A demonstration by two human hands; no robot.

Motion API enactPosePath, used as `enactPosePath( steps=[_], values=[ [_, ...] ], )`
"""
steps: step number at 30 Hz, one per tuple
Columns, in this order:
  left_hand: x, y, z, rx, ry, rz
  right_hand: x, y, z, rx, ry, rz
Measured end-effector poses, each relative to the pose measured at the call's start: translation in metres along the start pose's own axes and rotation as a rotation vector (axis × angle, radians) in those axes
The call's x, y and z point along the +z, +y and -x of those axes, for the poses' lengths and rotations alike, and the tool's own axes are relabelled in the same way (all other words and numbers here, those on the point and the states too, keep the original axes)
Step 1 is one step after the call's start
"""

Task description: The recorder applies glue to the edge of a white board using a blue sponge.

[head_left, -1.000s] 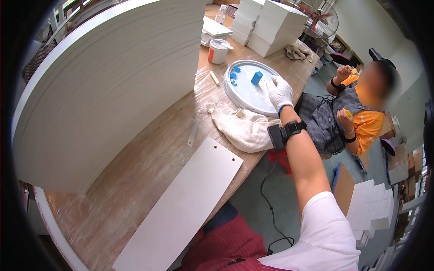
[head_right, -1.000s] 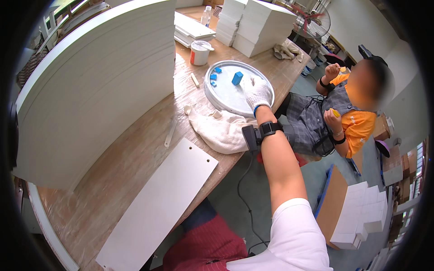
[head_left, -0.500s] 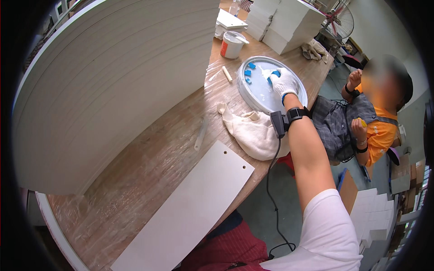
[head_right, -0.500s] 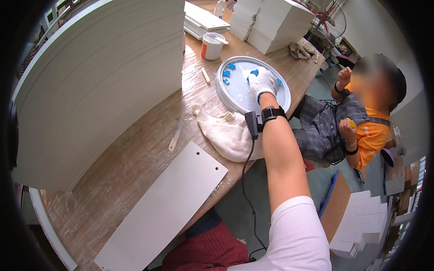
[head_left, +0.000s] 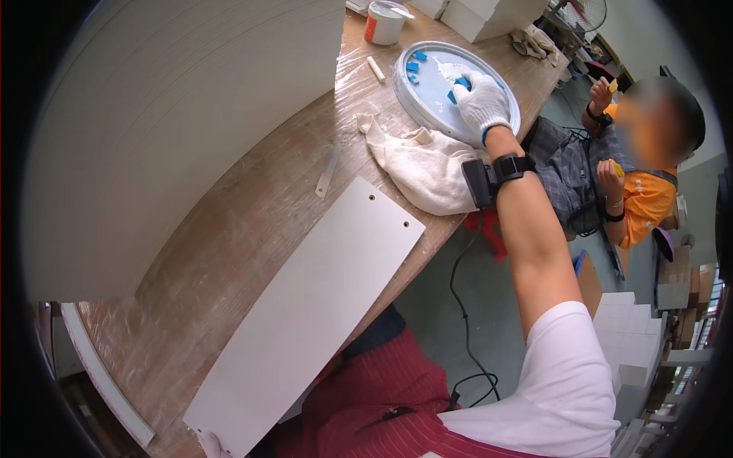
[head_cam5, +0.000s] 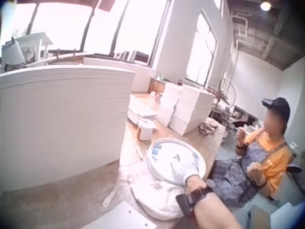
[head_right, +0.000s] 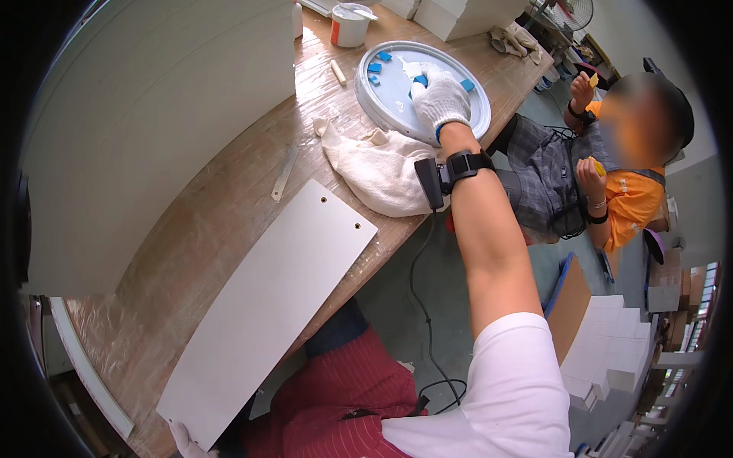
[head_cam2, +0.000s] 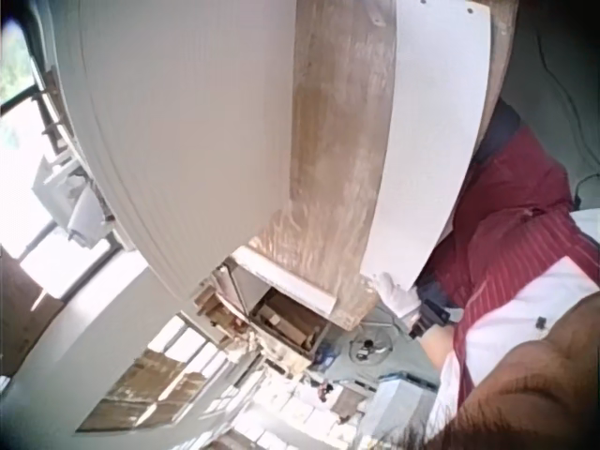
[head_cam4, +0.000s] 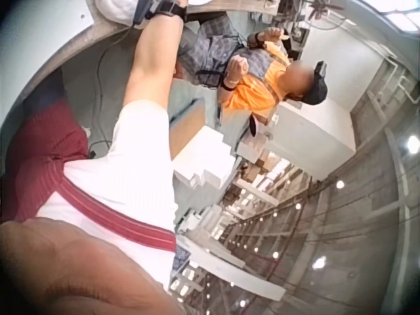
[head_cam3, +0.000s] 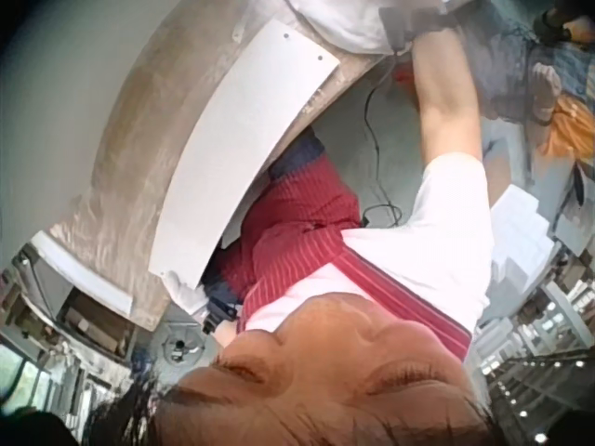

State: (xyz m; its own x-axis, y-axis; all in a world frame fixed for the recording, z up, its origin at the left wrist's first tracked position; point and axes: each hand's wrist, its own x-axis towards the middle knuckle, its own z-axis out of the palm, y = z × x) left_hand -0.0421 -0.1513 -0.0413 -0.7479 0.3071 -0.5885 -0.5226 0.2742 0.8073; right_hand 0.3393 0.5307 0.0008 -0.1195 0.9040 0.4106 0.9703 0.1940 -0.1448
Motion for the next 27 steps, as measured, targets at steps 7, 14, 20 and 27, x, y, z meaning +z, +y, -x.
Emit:
enactPosePath(
  steps=[7, 14, 20, 27],
  values=[
    [0.019, 0.026, 0.003, -0.083, 0.049, -0.078, -0.093, -0.038, 0.128, 0.268, -0.156, -1.471],
    [0.023, 0.033, 0.0, -0.093, 0.026, -0.061, -0.093, -0.055, 0.231, 0.161, -0.051, -1.079],
    [0.026, 0.033, -0.002, -0.083, 0.043, -0.075, -0.075, -0.061, 0.244, -0.038, 0.053, -0.728],
    [0.025, 0.03, -0.005, -0.087, 0.099, -0.133, -0.065, -0.058, 0.238, -0.087, 0.144, -0.648]
  ],
)
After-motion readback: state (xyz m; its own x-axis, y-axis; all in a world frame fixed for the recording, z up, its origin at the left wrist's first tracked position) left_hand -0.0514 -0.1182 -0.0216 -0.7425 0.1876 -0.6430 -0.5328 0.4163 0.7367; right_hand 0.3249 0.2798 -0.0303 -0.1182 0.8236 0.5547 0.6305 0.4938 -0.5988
